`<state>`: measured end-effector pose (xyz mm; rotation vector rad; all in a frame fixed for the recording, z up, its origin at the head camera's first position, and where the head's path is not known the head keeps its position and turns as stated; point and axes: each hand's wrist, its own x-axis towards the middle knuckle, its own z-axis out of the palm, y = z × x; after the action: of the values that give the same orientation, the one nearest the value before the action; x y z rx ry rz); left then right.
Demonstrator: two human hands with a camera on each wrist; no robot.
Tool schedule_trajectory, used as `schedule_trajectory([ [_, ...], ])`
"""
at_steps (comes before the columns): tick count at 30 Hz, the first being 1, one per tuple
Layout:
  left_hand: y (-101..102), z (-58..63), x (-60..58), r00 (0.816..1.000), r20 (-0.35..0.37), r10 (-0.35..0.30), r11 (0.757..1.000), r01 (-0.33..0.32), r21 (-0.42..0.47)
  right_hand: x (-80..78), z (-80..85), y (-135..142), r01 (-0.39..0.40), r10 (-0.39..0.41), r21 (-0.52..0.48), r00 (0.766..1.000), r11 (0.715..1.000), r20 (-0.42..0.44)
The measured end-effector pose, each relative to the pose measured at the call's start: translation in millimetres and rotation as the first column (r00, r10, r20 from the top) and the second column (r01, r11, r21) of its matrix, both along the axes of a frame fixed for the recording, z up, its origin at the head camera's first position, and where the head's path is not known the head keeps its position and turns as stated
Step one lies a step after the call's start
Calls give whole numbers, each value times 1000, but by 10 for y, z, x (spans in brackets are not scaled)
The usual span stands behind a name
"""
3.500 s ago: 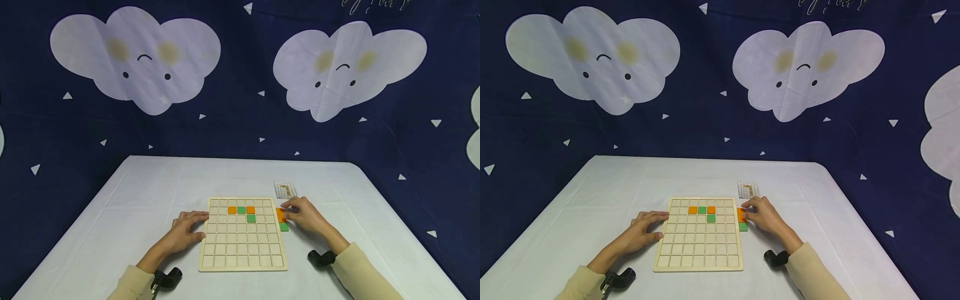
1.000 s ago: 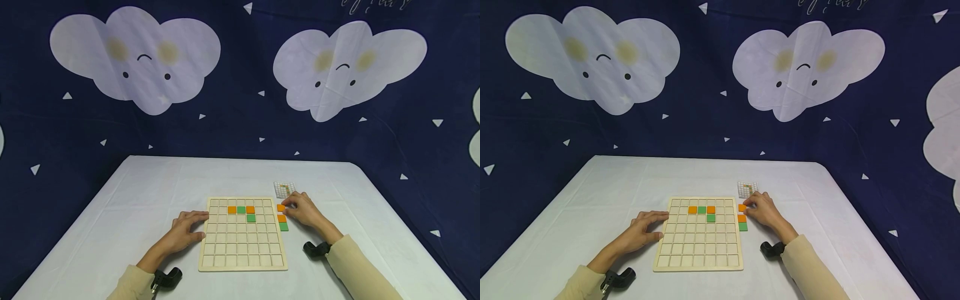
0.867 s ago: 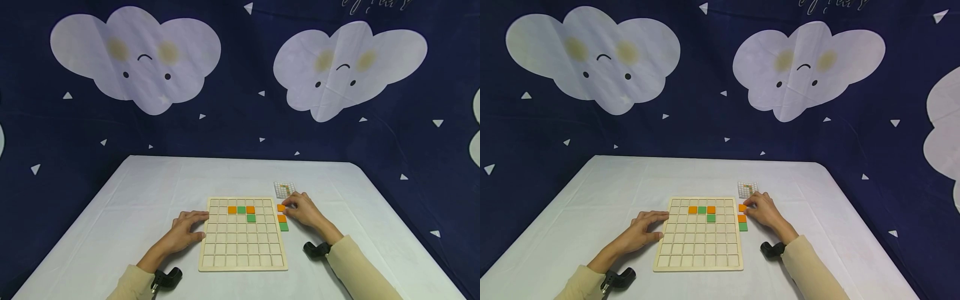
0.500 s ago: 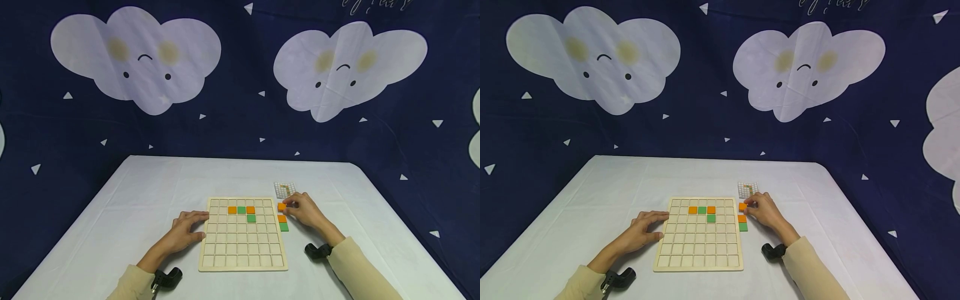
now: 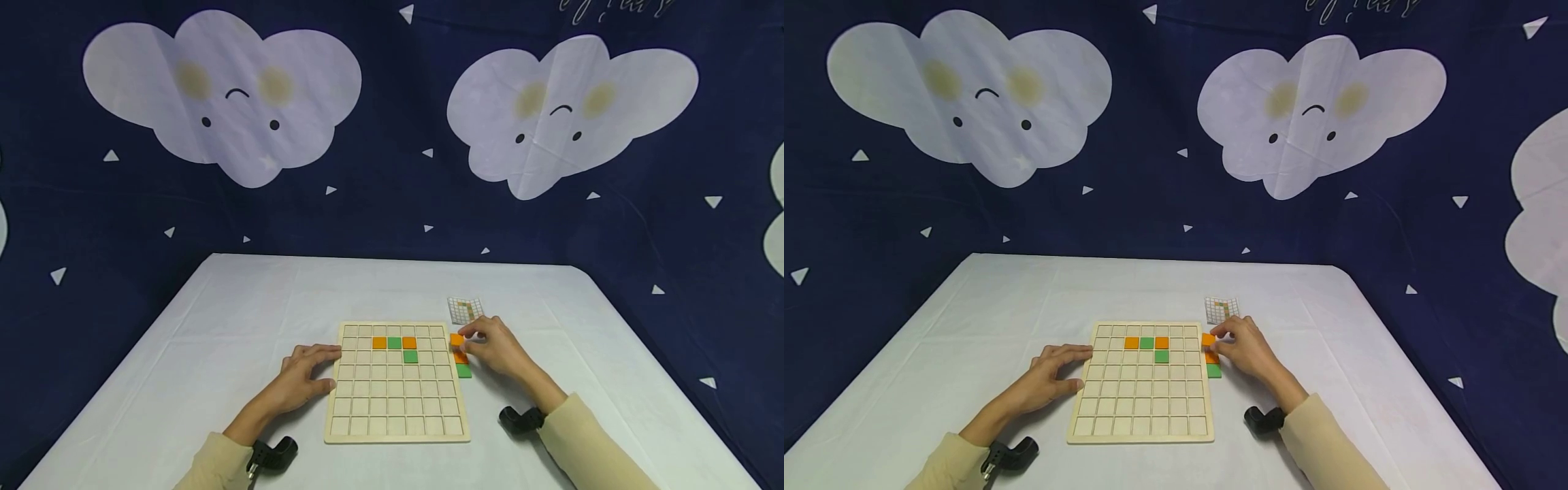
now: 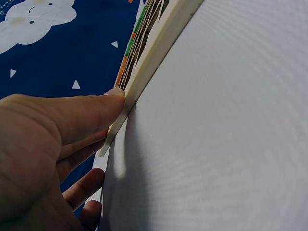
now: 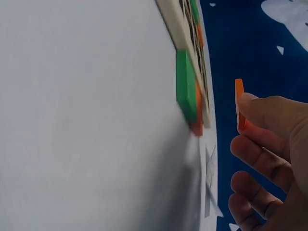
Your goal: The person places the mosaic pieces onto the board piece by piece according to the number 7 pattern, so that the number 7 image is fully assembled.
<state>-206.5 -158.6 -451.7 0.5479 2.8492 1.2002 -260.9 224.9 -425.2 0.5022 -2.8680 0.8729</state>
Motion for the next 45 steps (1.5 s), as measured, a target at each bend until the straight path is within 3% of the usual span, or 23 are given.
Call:
schedule_trajectory([
  [21,5,9,18,1000,-18,-6,1000,6,13,260,28,-291,-12,12,-28,1000,1000,-3],
  [45,-1,22,9,1000,0,2,1000,-2,0,414,-11,-607,-64,63,-37,997,997,-47],
])
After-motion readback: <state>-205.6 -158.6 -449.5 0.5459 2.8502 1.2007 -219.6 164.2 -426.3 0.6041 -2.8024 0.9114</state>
